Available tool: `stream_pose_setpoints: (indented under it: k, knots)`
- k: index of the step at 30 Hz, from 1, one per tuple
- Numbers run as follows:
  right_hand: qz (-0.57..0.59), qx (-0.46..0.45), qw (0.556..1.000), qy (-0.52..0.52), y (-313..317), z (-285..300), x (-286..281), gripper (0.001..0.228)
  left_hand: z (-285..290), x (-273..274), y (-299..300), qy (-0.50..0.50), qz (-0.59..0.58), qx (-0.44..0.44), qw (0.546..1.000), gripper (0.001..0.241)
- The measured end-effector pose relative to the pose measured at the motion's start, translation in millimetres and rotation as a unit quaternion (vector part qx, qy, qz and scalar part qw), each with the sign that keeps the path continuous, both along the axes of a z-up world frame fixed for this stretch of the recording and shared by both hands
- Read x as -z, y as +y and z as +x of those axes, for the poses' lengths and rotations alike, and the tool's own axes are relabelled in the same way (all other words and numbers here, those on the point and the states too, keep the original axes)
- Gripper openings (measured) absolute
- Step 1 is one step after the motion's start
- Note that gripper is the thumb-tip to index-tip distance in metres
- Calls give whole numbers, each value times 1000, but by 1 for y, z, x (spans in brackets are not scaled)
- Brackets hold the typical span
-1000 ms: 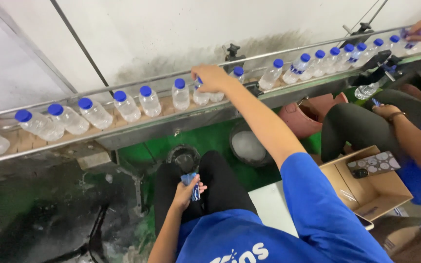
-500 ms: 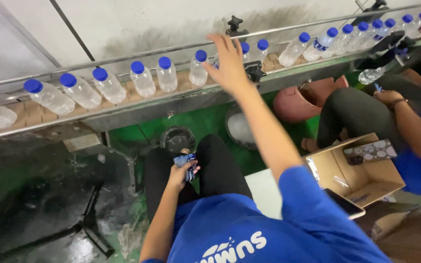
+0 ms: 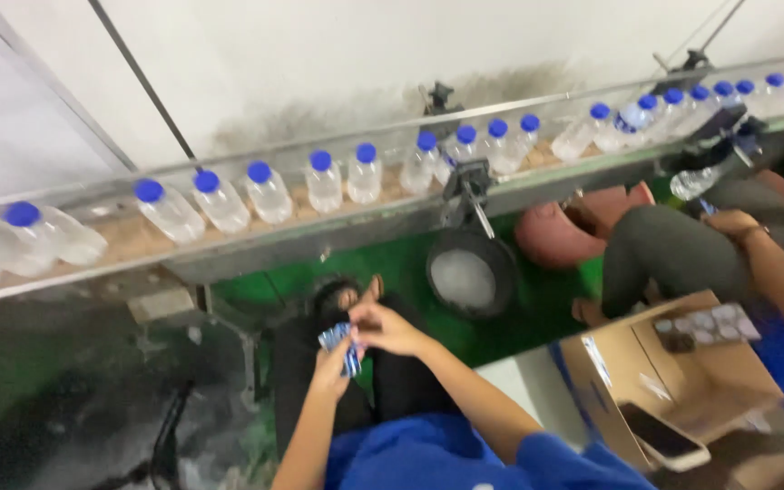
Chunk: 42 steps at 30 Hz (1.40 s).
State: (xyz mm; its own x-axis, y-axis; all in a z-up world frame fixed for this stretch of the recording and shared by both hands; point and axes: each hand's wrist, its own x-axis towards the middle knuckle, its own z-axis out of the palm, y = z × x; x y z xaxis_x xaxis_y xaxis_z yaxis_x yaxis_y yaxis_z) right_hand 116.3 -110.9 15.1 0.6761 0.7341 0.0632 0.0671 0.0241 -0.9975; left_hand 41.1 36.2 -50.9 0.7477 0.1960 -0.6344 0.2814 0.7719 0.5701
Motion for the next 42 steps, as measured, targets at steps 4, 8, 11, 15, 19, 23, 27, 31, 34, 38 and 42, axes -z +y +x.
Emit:
stream_pose_setpoints:
  k: [4,8,11,15,19,23,27,31,34,38,42]
  knots:
    - [-110,44,993,2,-14,3,4,27,-10,-40,6,40,-10,55,998,41]
    - [-100,96,981,136,-14,5,-30,11,-3,-27,0,33,26,106,993,43]
    - [-72,116,974,180,-3,19,-76,15,-4,-28,-6,36,44,128,990,44]
    - [-73,138,981,-114,13,79,-157,9,0,-45,-5,66,42,114,990,26]
    - [-85,233,930,-272,39,130,-242,16,-4,-54,-1,59,45,130,989,28]
    - [-224,168,848,-451,52,172,-261,14,-4,-54,0,53,56,151,986,32]
    - [-395,121,797,-440,53,183,-259,29,-4,-41,1,59,37,151,986,30]
    - [-421,92,800,-418,39,198,-265,31,-2,-48,2,62,43,159,984,38]
    - [-491,43,825,-277,36,196,-284,44,-4,-52,3,81,42,169,981,44]
    - [-519,26,821,-236,29,201,-287,58,-3,-17,6,8,17,138,990,26]
    - [-502,123,782,-349,12,189,-280,81,1,-10,3,9,-13,111,994,36]
